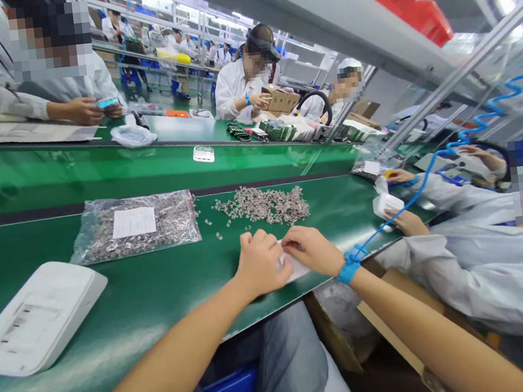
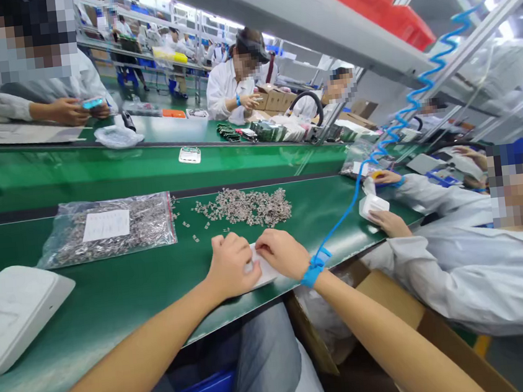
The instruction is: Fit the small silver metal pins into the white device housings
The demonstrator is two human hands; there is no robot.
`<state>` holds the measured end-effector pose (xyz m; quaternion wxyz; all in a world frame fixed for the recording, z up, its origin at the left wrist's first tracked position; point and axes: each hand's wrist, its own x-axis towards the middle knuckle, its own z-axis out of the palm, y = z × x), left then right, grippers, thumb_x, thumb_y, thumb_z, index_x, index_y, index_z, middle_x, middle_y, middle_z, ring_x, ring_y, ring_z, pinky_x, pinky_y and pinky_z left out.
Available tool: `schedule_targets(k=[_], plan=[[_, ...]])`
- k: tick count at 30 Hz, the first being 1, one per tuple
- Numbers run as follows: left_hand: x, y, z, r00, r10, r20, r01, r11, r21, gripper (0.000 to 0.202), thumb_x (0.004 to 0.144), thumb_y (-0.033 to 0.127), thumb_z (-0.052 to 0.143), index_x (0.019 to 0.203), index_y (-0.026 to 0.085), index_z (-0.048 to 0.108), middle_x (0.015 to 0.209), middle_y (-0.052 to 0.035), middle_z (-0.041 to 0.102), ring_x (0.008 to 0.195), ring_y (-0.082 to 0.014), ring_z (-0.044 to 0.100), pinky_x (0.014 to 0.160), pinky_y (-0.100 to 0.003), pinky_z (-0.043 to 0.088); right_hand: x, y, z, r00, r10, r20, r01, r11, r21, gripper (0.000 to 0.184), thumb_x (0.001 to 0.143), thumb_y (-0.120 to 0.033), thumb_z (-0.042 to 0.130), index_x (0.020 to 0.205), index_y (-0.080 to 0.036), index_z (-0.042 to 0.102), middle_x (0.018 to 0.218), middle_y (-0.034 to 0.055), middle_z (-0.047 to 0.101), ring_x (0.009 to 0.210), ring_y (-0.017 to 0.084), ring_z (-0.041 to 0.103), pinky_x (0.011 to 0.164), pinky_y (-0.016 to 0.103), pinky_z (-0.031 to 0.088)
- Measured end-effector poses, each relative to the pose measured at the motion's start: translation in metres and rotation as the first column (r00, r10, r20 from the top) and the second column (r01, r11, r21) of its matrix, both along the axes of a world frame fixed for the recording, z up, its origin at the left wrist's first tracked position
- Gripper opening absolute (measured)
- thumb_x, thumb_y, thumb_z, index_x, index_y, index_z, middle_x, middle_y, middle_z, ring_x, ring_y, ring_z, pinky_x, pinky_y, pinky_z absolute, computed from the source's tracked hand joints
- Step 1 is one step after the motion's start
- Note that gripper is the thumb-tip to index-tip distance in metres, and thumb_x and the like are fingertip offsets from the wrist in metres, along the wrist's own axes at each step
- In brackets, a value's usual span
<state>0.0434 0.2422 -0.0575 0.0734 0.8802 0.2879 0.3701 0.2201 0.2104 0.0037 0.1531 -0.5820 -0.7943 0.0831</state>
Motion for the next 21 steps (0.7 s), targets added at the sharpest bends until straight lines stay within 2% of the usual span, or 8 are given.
schedule_targets(k=[3,5,7,9,12,16,21], plan=[[-0.011,0.027,0.001,0.996,0.087,-0.005,-0.087,0.989,-0.116,0.019,0.079,0.025,0.059,0.064,0.016,0.052,0.074,-0.0046,0.06,0.081,-0.0202,0.051,0.075,-0.04,0.028,-0.011,0.002,0.0,0.995,0.077,0.065,-0.077,0.997,-0.006,0.016,0.087,-0.006,0.057,0.079,-0.017,0.065,0.082,0.0034,0.061,0.078,0.019,0.057,0.07,0.03,0.044],[-0.018,0.045,0.0,0.995,0.08,-0.063,-0.09,0.981,-0.17,0.022,0.078,0.023,0.058,0.059,0.016,0.048,0.068,-0.0032,0.058,0.076,-0.0183,0.051,0.073,-0.038,0.028,-0.019,0.003,0.0,0.982,0.136,0.132,-0.137,0.991,-0.002,0.015,0.09,-0.007,0.056,0.082,-0.017,0.064,0.086,0.0044,0.061,0.083,0.02,0.057,0.074,0.031,0.044],[-0.024,0.055,-0.001,0.991,0.038,-0.128,-0.058,0.986,-0.159,0.024,0.08,0.023,0.056,0.058,0.016,0.049,0.067,-0.0033,0.057,0.075,-0.0179,0.052,0.073,-0.037,0.028,-0.028,0.005,-0.001,0.948,0.215,0.233,-0.221,0.975,0.0,0.013,0.093,-0.01,0.057,0.084,-0.016,0.065,0.088,0.0056,0.061,0.087,0.021,0.055,0.077,0.033,0.045],[-0.026,0.059,-0.003,0.985,0.018,-0.174,-0.037,0.994,-0.107,0.023,0.081,0.024,0.054,0.059,0.016,0.054,0.068,-0.0045,0.059,0.076,-0.0188,0.053,0.073,-0.037,0.029,-0.036,0.007,-0.003,0.897,0.274,0.347,-0.293,0.956,0.002,0.011,0.093,-0.013,0.059,0.085,-0.016,0.065,0.087,0.0069,0.061,0.086,0.023,0.054,0.076,0.034,0.044],[-0.025,0.056,-0.005,0.978,0.026,-0.209,-0.04,0.997,-0.066,0.022,0.082,0.024,0.053,0.063,0.015,0.061,0.07,-0.0065,0.061,0.077,-0.0204,0.055,0.073,-0.039,0.03,-0.042,0.01,-0.006,0.851,0.294,0.436,-0.329,0.944,0.004,0.009,0.093,-0.015,0.06,0.085,-0.015,0.065,0.087,0.0077,0.06,0.083,0.024,0.052,0.073,0.036,0.043],[-0.022,0.053,-0.006,0.973,0.039,-0.228,-0.053,0.997,-0.056,0.026,0.084,0.025,0.05,0.068,0.015,0.067,0.071,-0.0075,0.063,0.077,-0.022,0.057,0.074,-0.04,0.031,-0.038,0.016,-0.008,0.858,0.331,0.392,-0.346,0.938,-0.036,0.008,0.093,-0.016,0.062,0.086,-0.017,0.064,0.087,0.0063,0.06,0.083,0.022,0.053,0.073,0.034,0.041],[-0.022,0.054,-0.006,0.973,0.051,-0.223,-0.069,0.995,-0.074,0.026,0.085,0.027,0.05,0.069,0.016,0.068,0.072,-0.0066,0.065,0.077,-0.0222,0.059,0.074,-0.039,0.033,-0.032,0.021,-0.009,0.847,0.384,0.368,-0.385,0.92,-0.073,0.009,0.094,-0.017,0.062,0.085,-0.017,0.063,0.088,0.0058,0.06,0.084,0.021,0.054,0.072,0.032,0.038]])
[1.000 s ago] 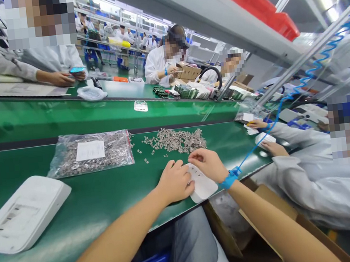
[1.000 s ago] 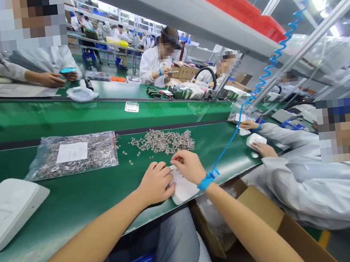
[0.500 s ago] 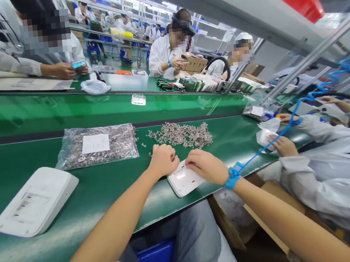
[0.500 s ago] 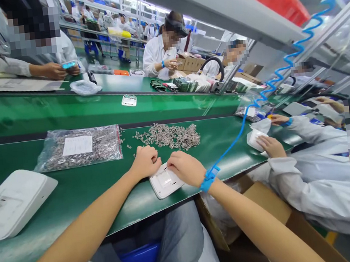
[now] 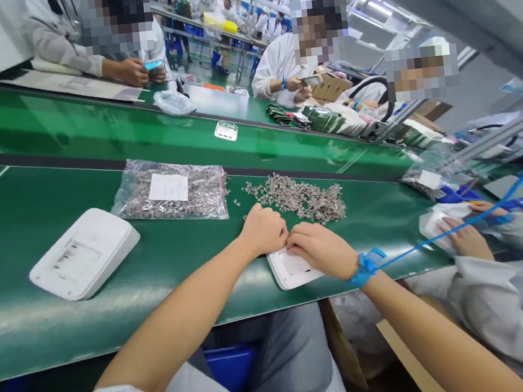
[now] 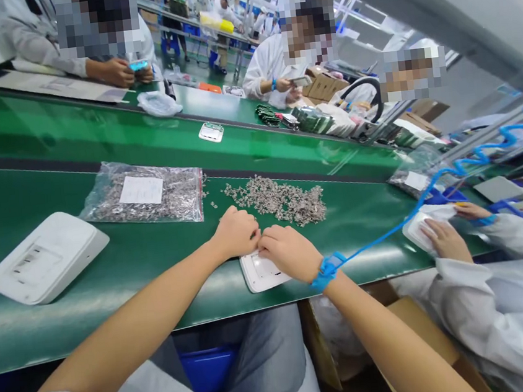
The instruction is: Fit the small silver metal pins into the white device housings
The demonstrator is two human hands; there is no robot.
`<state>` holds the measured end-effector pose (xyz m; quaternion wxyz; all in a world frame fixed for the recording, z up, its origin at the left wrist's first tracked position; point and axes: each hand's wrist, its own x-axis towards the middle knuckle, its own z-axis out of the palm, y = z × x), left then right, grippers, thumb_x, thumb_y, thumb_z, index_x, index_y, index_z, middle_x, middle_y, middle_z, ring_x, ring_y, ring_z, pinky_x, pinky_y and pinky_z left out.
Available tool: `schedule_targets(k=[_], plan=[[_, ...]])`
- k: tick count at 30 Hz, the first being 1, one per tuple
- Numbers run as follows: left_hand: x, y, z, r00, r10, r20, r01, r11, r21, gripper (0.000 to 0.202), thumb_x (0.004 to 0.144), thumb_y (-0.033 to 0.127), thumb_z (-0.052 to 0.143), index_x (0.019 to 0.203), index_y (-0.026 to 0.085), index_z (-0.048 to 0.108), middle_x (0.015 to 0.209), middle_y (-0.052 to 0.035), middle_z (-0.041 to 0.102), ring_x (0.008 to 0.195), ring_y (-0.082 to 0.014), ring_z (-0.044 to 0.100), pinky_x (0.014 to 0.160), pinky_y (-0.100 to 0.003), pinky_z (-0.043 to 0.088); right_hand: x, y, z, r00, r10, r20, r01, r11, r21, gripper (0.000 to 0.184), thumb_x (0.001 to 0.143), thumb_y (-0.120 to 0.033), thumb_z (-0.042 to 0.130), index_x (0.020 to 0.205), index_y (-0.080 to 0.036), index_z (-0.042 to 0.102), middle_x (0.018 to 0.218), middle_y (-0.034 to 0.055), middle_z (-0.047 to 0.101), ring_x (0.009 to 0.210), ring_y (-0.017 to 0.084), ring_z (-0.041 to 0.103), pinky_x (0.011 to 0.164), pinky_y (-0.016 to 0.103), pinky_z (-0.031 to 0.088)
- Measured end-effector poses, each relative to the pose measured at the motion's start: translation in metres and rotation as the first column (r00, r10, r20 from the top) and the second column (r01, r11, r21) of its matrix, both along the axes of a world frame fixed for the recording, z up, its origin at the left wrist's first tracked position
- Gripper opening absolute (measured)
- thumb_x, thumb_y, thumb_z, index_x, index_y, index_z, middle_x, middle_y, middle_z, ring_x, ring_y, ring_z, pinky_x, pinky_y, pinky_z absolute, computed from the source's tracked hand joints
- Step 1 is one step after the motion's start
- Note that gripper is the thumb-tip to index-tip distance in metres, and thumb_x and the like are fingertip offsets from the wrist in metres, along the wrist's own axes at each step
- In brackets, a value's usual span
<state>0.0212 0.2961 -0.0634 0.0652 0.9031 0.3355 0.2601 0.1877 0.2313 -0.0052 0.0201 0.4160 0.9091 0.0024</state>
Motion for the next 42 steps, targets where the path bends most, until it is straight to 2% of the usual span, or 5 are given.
schedule_targets(k=[7,14,21,28,42], plan=[[0.0,0.003,0.002,0.998,-0.005,-0.062,0.0,0.998,-0.07,0.027,0.086,0.031,0.051,0.068,0.017,0.066,0.077,-0.0057,0.068,0.078,-0.0218,0.062,0.071,-0.039,0.035,0.0,-0.003,-0.004,0.997,0.081,0.019,-0.082,0.992,0.094,0.008,0.096,-0.019,0.06,0.089,-0.015,0.062,0.089,0.0057,0.061,0.083,0.02,0.055,0.069,0.033,0.033],[0.002,0.004,0.002,0.993,-0.009,-0.115,-0.007,0.991,-0.131,0.032,0.085,0.036,0.051,0.063,0.017,0.063,0.07,-0.0055,0.067,0.074,-0.0231,0.062,0.071,-0.039,0.035,-0.004,0.004,-0.009,0.999,-0.006,-0.052,0.011,0.996,0.091,0.016,0.089,-0.019,0.071,0.082,-0.017,0.056,0.082,0.0031,0.059,0.075,0.019,0.053,0.067,0.03,0.035],[-0.009,-0.009,0.005,0.996,0.087,0.018,-0.086,0.993,-0.077,0.032,0.088,0.032,0.049,0.061,0.017,0.055,0.071,-0.0028,0.065,0.074,-0.0184,0.059,0.066,-0.037,0.029,0.004,-0.018,-0.012,0.971,0.038,-0.238,0.011,0.979,0.202,0.01,0.098,-0.024,0.057,0.092,-0.016,0.058,0.087,0.0061,0.063,0.079,0.021,0.053,0.072,0.032,0.037],[-0.021,-0.033,0.008,1.0,-0.023,-0.013,0.021,0.986,-0.163,0.029,0.08,0.032,0.059,0.058,0.017,0.046,0.067,-0.0007,0.06,0.072,-0.0164,0.055,0.066,-0.034,0.027,0.012,-0.04,-0.022,0.95,0.11,-0.293,-0.019,0.955,0.296,0.013,0.099,-0.018,0.053,0.098,-0.015,0.065,0.092,0.0073,0.07,0.088,0.023,0.054,0.075,0.035,0.038],[-0.016,-0.028,0.007,0.996,-0.085,-0.03,0.074,0.961,-0.266,0.03,0.078,0.034,0.061,0.058,0.016,0.046,0.069,0.0008,0.059,0.067,-0.0147,0.053,0.063,-0.032,0.023,0.008,-0.042,-0.024,0.948,0.149,-0.282,-0.038,0.931,0.364,0.015,0.097,-0.012,0.054,0.099,-0.015,0.068,0.1,0.0056,0.073,0.088,0.022,0.056,0.076,0.037,0.04]])
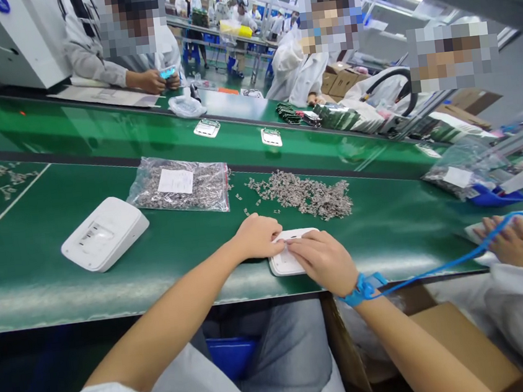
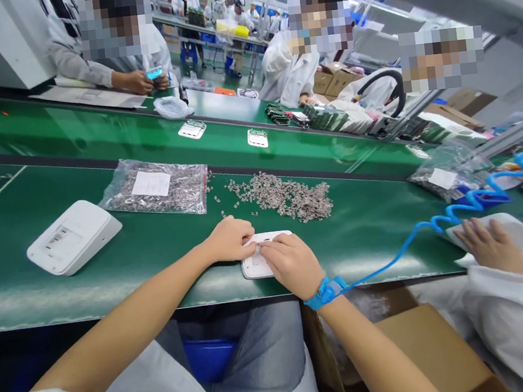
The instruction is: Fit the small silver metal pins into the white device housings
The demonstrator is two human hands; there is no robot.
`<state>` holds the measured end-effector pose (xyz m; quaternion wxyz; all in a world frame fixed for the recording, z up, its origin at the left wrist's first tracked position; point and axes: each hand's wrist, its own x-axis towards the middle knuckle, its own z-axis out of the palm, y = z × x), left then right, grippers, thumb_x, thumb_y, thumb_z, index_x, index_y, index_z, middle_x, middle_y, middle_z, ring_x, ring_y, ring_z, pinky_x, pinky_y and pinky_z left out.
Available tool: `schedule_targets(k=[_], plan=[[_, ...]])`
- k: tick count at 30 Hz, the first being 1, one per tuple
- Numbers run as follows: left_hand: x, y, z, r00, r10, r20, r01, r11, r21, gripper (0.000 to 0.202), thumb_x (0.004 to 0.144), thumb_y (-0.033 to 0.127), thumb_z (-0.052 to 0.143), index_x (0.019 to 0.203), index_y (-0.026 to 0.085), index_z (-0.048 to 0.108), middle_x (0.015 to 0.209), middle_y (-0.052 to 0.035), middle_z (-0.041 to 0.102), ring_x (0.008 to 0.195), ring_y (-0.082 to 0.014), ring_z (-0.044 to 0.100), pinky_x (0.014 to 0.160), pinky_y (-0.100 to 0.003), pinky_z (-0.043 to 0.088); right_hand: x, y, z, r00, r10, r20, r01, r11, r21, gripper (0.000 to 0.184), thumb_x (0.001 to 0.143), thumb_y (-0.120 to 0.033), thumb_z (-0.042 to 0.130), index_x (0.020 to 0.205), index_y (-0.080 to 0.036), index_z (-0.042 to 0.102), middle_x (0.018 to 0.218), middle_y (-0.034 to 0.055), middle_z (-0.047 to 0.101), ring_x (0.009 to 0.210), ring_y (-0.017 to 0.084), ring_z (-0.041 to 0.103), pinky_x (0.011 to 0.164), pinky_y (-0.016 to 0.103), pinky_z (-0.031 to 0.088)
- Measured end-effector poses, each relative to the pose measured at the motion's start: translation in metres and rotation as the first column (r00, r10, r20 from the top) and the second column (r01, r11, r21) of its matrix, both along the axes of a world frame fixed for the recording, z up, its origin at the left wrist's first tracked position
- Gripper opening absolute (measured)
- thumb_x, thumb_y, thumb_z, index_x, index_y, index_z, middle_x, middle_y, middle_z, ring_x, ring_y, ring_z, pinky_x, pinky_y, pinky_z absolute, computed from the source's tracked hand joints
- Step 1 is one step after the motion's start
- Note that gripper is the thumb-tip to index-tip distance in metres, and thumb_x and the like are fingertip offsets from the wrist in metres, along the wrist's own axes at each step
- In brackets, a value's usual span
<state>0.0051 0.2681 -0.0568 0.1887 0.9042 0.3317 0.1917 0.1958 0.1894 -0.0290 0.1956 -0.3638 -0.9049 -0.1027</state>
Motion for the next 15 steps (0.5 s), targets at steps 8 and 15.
schedule_targets(k=[8,15], plan=[[0.0064,-0.0068,0.0009,0.995,0.064,-0.078,-0.056,0.994,0.099,0.026,0.083,0.036,0.056,0.065,0.017,0.057,0.076,-0.0028,0.064,0.075,-0.019,0.06,0.065,-0.034,0.027,-0.0022,0.0013,0.0004,0.998,-0.001,0.07,0.001,1.0,-0.007,0.02,0.097,-0.009,0.049,0.099,-0.012,0.068,0.102,0.0092,0.071,0.083,0.023,0.055,0.076,0.038,0.042],[0.006,-0.0074,0.0015,0.991,0.062,-0.119,-0.043,0.987,0.154,0.025,0.085,0.035,0.053,0.071,0.017,0.062,0.08,-0.0049,0.067,0.079,-0.0211,0.063,0.067,-0.034,0.031,-0.0018,0.001,-0.0029,0.995,0.018,0.103,-0.017,1.0,-0.01,0.024,0.098,-0.008,0.045,0.101,-0.013,0.068,0.103,0.0107,0.07,0.084,0.022,0.054,0.079,0.038,0.044]])
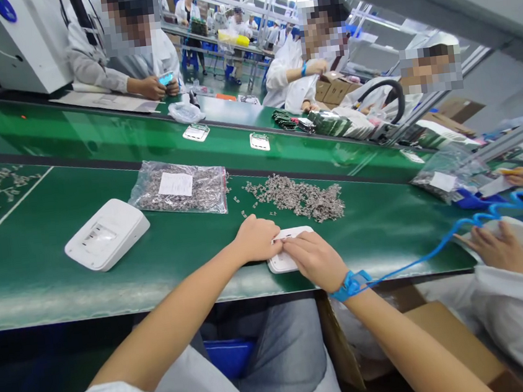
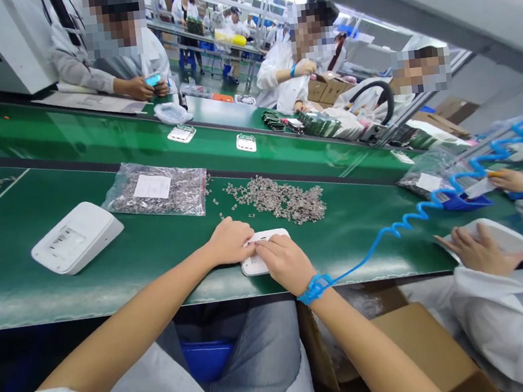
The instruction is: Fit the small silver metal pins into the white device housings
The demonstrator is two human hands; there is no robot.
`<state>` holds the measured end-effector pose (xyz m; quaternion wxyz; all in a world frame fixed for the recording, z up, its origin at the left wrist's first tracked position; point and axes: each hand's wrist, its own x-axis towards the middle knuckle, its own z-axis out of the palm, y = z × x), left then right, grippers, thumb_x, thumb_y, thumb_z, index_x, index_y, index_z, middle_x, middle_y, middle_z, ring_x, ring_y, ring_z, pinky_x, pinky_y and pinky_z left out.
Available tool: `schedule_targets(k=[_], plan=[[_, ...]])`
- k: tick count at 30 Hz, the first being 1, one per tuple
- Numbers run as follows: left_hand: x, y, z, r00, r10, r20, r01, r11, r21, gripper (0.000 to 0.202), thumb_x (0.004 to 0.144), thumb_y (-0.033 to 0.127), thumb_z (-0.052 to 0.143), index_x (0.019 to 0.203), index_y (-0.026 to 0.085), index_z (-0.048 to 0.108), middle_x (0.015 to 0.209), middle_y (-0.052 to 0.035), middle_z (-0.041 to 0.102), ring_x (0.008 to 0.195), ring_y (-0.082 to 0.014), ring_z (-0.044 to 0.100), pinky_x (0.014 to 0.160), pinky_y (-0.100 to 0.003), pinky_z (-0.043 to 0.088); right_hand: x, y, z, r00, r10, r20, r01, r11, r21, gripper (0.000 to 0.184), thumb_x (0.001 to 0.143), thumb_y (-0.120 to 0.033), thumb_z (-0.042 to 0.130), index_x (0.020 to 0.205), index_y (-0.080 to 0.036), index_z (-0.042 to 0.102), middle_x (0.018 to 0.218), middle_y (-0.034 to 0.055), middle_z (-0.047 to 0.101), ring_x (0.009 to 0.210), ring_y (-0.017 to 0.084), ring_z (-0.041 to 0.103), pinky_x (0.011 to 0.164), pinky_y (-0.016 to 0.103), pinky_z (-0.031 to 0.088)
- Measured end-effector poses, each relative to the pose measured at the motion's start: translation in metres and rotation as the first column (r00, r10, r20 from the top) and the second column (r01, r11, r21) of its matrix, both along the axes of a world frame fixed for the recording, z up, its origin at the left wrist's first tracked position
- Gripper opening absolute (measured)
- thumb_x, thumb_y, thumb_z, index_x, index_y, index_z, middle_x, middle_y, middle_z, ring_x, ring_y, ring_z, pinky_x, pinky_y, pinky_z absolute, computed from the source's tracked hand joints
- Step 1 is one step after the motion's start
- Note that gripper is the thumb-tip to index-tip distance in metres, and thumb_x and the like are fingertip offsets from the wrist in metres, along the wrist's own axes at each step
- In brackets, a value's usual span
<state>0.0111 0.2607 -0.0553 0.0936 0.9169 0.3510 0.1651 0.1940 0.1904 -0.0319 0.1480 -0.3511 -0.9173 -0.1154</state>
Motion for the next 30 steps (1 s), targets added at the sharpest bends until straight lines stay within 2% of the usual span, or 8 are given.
schedule_targets(k=[5,10,14,23,30], plan=[[0.0,-0.001,-0.002,1.0,0.001,0.004,-0.001,1.0,0.026,0.025,0.086,0.036,0.054,0.073,0.017,0.064,0.08,-0.0044,0.067,0.079,-0.0208,0.062,0.068,-0.034,0.031,-0.002,-0.002,-0.003,0.999,-0.048,0.023,0.047,0.997,0.062,0.022,0.097,-0.009,0.047,0.098,-0.013,0.069,0.099,0.0097,0.07,0.084,0.023,0.052,0.076,0.04,0.041],[0.0,-0.001,-0.003,1.0,0.001,0.001,-0.001,0.999,0.044,0.026,0.086,0.036,0.054,0.072,0.017,0.064,0.078,-0.0046,0.066,0.077,-0.0205,0.062,0.068,-0.034,0.03,-0.004,-0.004,0.001,0.997,-0.046,0.056,0.04,0.994,0.103,0.02,0.097,-0.01,0.049,0.096,-0.013,0.069,0.098,0.0084,0.071,0.086,0.024,0.052,0.073,0.04,0.036],[-0.001,0.0,-0.002,1.0,-0.027,-0.01,0.028,0.997,0.078,0.026,0.087,0.035,0.052,0.072,0.016,0.063,0.078,-0.0056,0.066,0.077,-0.0207,0.062,0.066,-0.035,0.029,-0.005,-0.008,0.0,0.995,-0.091,0.028,0.086,0.983,0.165,0.019,0.096,-0.009,0.051,0.1,-0.014,0.069,0.106,0.0074,0.071,0.091,0.024,0.052,0.072,0.04,0.034],[0.0,0.001,-0.003,1.0,-0.022,-0.022,0.024,0.997,0.069,0.025,0.085,0.035,0.054,0.072,0.016,0.064,0.077,-0.0057,0.066,0.077,-0.0212,0.062,0.067,-0.036,0.03,-0.003,-0.01,-0.003,0.993,-0.12,0.001,0.118,0.98,0.159,0.018,0.096,-0.01,0.054,0.101,-0.017,0.07,0.108,0.0056,0.072,0.093,0.024,0.054,0.073,0.039,0.034],[0.0,0.0,-0.001,1.0,-0.02,-0.019,0.021,0.998,0.058,0.024,0.084,0.035,0.054,0.071,0.016,0.063,0.077,-0.0056,0.065,0.077,-0.0209,0.062,0.066,-0.036,0.03,-0.004,-0.011,-0.005,0.99,-0.138,-0.007,0.137,0.981,0.136,0.017,0.097,-0.01,0.054,0.1,-0.017,0.069,0.11,0.0042,0.072,0.102,0.025,0.054,0.079,0.039,0.035]])
